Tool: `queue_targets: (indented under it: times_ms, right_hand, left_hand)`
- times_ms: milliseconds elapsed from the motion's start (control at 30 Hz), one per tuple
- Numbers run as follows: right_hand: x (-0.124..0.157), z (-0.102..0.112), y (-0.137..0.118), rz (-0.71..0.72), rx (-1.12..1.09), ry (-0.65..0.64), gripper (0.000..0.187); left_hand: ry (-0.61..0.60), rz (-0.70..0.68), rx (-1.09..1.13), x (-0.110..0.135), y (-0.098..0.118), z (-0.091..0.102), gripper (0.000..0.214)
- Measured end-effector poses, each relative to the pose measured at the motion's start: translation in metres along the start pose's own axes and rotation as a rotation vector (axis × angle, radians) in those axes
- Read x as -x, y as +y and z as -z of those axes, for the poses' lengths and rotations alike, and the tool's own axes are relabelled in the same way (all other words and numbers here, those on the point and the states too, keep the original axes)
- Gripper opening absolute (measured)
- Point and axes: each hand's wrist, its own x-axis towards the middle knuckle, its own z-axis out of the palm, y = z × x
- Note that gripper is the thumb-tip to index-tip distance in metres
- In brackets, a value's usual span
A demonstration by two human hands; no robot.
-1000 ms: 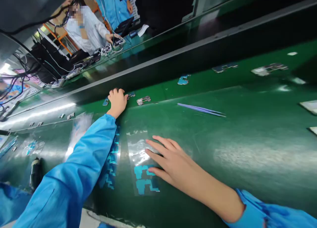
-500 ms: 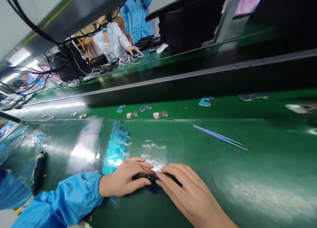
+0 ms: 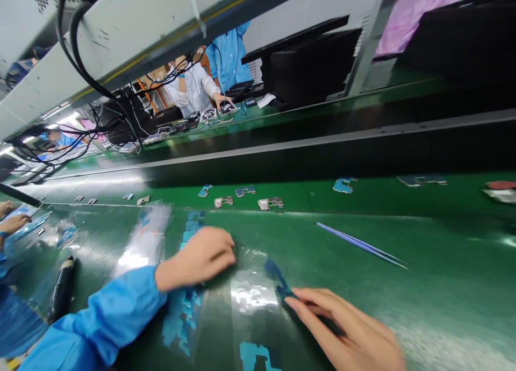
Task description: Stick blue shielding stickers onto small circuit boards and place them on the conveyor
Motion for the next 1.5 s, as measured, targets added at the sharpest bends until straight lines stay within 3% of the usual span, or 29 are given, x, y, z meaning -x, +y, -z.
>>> queue_targets:
  times_ms: [67,167,333,433,533,633,700,800,1000,1100,1267,1500]
  right_hand:
    - [-0.007,0.001,-0.008,-0.012,-0.036,-0.056,0.031]
    - [-0.013,0.003,-0.011,-0.030,-0.061,-0.060,0.034]
    - [-0.017,0.007,0.002,0.069,0.033,-0.053,0.025]
    - [-0.020,0.007,0.004,-0.013,-0.048,-0.086,0.021]
    - [-0.020,0.004,0.003,-0.147,-0.136,-0.108,0.024]
    - [-0.019,-0.001,0.004,-0.234,-0.127,-0.108,0.023]
    - [-0.020,-0.004,0.009,-0.300,-0.147,-0.100,0.021]
    - [-0.025,-0.003,0.013,-0.397,-0.190,-0.039,0.018]
    - [-0.031,0.009,-0.002,-0.529,-0.406,0.098,0.038]
    - [-0.027,0.007,-0.010,-0.594,-0.541,-0.003,0.041]
    - [-0.013,-0.007,-0.012,-0.745,-0.630,-0.196,0.034]
    - [-0.004,-0.016,-0.010,-0.743,-0.505,-0.180,0.028]
  left_hand:
    - [0.077,0.195,-0.050,-0.041,-0.025,0.022,0.030]
    - [0.141,0.362,-0.078,-0.088,-0.059,0.030,0.020]
    - [0.201,0.414,0.016,-0.110,-0.074,0.019,0.019]
    - [0.241,0.361,0.192,-0.102,-0.063,0.022,0.014]
    - [0.267,0.308,0.432,-0.078,-0.036,0.020,0.027]
    - [0.167,0.278,0.691,-0.040,-0.003,0.006,0.043]
    - [0.051,0.361,0.991,-0.014,0.013,-0.007,0.048]
    - [-0.007,0.426,1.197,0.011,0.026,-0.028,0.050]
    - [-0.045,0.396,1.153,0.021,0.035,-0.054,0.042]
    - [-0.061,0.342,1.119,0.024,0.037,-0.057,0.041]
    - [-0.049,0.382,1.210,0.030,0.048,-0.056,0.049]
    - [-0.092,0.413,1.382,0.033,0.049,-0.063,0.054]
